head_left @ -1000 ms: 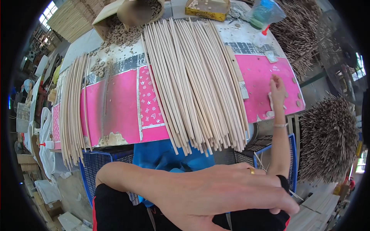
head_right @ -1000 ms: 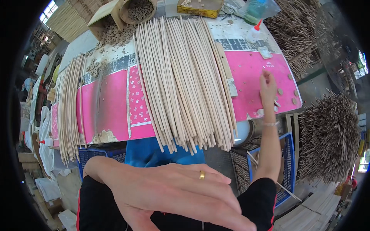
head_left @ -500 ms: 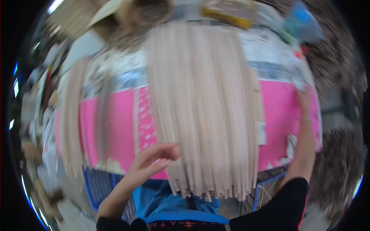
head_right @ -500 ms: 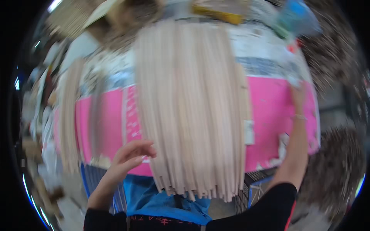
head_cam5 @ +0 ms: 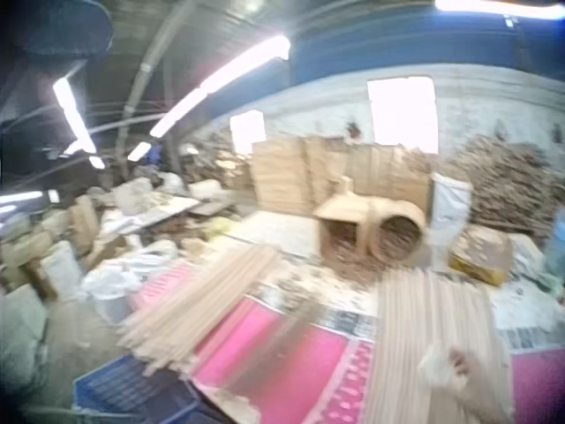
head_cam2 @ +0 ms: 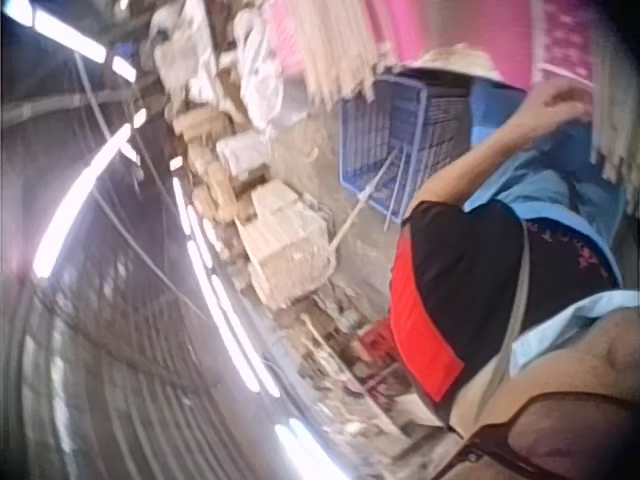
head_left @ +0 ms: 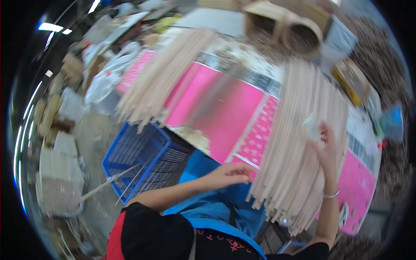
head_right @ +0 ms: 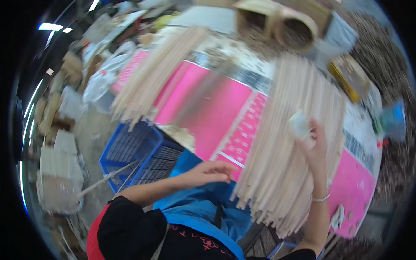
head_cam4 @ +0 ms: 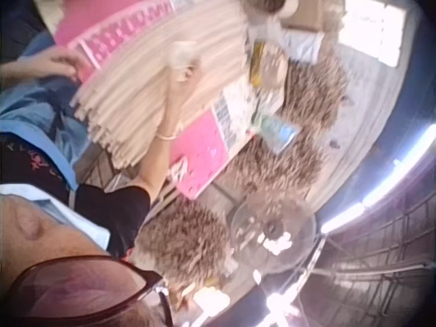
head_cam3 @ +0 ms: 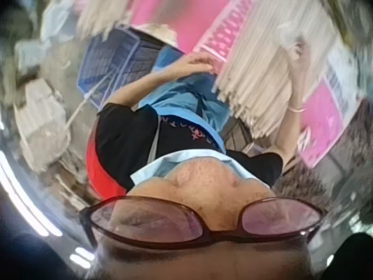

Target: Assembling wooden dowels by sorting them and applying glue to join components at a workbench.

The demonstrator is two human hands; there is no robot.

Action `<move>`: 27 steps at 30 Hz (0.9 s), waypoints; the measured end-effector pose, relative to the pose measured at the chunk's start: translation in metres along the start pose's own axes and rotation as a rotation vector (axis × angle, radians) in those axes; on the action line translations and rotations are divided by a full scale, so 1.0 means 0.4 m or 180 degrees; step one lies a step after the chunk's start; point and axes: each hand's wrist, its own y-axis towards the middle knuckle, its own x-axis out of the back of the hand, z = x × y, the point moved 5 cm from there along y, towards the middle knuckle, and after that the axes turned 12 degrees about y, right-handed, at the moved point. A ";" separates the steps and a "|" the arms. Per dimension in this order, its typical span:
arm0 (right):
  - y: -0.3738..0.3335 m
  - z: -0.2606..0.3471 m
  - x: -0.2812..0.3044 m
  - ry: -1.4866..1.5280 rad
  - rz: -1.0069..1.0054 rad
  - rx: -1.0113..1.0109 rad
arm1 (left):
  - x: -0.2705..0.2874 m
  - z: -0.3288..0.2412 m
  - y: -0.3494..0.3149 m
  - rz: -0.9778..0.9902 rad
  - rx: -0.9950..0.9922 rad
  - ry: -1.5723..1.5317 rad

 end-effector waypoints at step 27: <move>-0.066 0.248 -0.683 -0.0072 0.0500 -0.0868 | 1.912 0.129 -0.781 -0.5850 -0.0154 0.1577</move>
